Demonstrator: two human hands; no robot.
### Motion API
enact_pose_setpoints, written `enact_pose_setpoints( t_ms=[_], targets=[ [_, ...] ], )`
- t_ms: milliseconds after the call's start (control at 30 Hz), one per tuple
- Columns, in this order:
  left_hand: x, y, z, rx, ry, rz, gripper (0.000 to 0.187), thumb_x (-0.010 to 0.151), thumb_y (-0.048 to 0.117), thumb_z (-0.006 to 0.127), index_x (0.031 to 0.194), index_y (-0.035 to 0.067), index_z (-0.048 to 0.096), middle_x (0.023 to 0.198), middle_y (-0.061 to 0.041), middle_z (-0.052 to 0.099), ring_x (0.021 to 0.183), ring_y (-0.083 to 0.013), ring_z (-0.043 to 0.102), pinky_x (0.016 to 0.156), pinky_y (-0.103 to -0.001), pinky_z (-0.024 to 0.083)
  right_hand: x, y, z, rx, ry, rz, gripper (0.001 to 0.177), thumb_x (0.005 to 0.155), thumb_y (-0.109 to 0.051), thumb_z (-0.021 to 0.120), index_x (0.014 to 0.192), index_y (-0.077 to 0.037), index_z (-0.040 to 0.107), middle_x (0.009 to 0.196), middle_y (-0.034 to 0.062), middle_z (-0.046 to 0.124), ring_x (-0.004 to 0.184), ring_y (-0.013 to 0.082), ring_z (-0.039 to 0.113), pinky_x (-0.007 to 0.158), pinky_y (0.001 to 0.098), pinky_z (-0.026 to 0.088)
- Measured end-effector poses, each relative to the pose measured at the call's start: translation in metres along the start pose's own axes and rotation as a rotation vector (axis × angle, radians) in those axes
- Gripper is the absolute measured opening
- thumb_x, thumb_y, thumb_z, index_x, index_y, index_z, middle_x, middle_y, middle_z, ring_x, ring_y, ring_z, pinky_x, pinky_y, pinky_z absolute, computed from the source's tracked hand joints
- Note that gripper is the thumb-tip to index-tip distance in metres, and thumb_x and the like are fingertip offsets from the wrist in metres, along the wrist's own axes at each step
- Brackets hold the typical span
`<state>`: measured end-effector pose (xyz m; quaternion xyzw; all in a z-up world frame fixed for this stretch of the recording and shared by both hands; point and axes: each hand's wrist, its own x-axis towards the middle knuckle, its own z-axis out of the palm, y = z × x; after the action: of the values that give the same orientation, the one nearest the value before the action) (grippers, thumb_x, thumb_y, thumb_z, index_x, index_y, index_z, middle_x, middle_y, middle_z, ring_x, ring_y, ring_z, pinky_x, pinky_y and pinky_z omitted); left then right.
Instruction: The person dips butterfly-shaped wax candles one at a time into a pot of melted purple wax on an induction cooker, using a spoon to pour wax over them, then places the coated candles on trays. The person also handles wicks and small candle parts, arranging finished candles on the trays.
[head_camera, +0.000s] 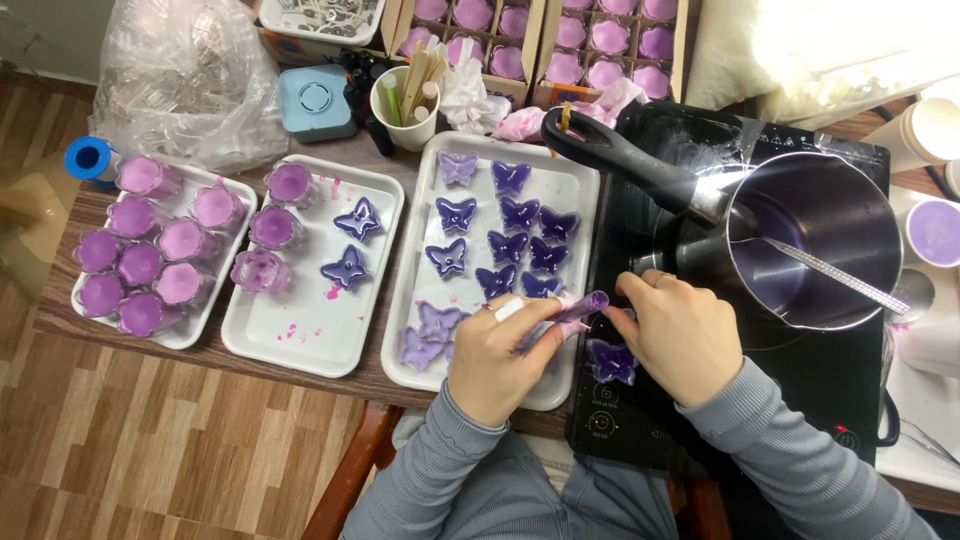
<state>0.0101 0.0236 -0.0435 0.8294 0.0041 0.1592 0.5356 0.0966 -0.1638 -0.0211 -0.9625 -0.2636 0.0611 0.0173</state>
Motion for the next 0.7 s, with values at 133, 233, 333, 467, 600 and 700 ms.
enact_pose_setpoints(
  t_ms=[133,233,333,467,600,700],
  targets=[
    [0.002,0.001,-0.003,0.008,-0.022,-0.037,0.022,0.085,0.014,0.082,0.105,0.006,0.076,0.085,-0.007,0.074,0.058,-0.0166,0.067,0.054,-0.028,0.052,0.005,-0.001,0.001,-0.012,-0.077,0.034,0.029,0.088,-0.035,0.073,0.104,-0.011,0.069,0.087,0.0068,0.072,0.065,0.0272,0.072,0.053,0.0367,0.058],
    [0.001,-0.001,-0.002,-0.004,0.009,-0.013,0.023,0.085,0.016,0.082,0.105,0.006,0.076,0.086,-0.007,0.074,0.06,-0.0159,0.068,0.055,-0.028,0.053,0.005,0.004,0.005,0.052,-0.021,-0.025,0.023,0.088,-0.026,0.07,0.103,-0.009,0.068,0.088,0.0081,0.072,0.069,0.0281,0.072,0.057,0.0371,0.059],
    [-0.001,-0.003,-0.003,-0.029,0.01,0.003,0.023,0.087,0.016,0.082,0.106,0.005,0.075,0.089,-0.008,0.075,0.062,-0.0154,0.07,0.056,-0.027,0.054,0.003,0.004,-0.007,0.193,0.022,-0.118,0.018,0.089,-0.021,0.069,0.097,-0.005,0.069,0.088,0.01,0.071,0.073,0.028,0.072,0.064,0.0374,0.058],
    [-0.003,-0.003,-0.005,0.009,-0.005,0.006,0.024,0.086,0.017,0.082,0.107,0.006,0.075,0.087,-0.008,0.075,0.06,-0.0174,0.069,0.055,-0.029,0.053,-0.01,-0.006,-0.05,0.563,0.175,-0.198,0.018,0.085,-0.009,0.072,0.102,-0.004,0.075,0.099,0.0104,0.075,0.083,0.0221,0.074,0.071,0.0328,0.058],
    [-0.003,0.007,-0.005,0.026,-0.015,0.103,0.027,0.087,0.019,0.083,0.11,0.008,0.076,0.083,-0.008,0.074,0.062,-0.0204,0.067,0.057,-0.032,0.051,-0.027,-0.001,-0.068,0.875,0.253,-0.038,0.017,0.089,0.003,0.072,0.105,0.0,0.075,0.105,0.0107,0.076,0.09,0.0155,0.073,0.074,0.0257,0.056],
    [-0.005,0.009,0.001,0.002,-0.015,0.166,0.028,0.088,0.019,0.082,0.113,0.009,0.075,0.088,-0.007,0.075,0.069,-0.0198,0.069,0.062,-0.031,0.053,-0.03,0.002,-0.057,1.13,0.31,-0.088,0.017,0.09,0.01,0.07,0.106,0.005,0.071,0.113,0.0153,0.073,0.106,0.019,0.072,0.093,0.0283,0.059]
  ],
)
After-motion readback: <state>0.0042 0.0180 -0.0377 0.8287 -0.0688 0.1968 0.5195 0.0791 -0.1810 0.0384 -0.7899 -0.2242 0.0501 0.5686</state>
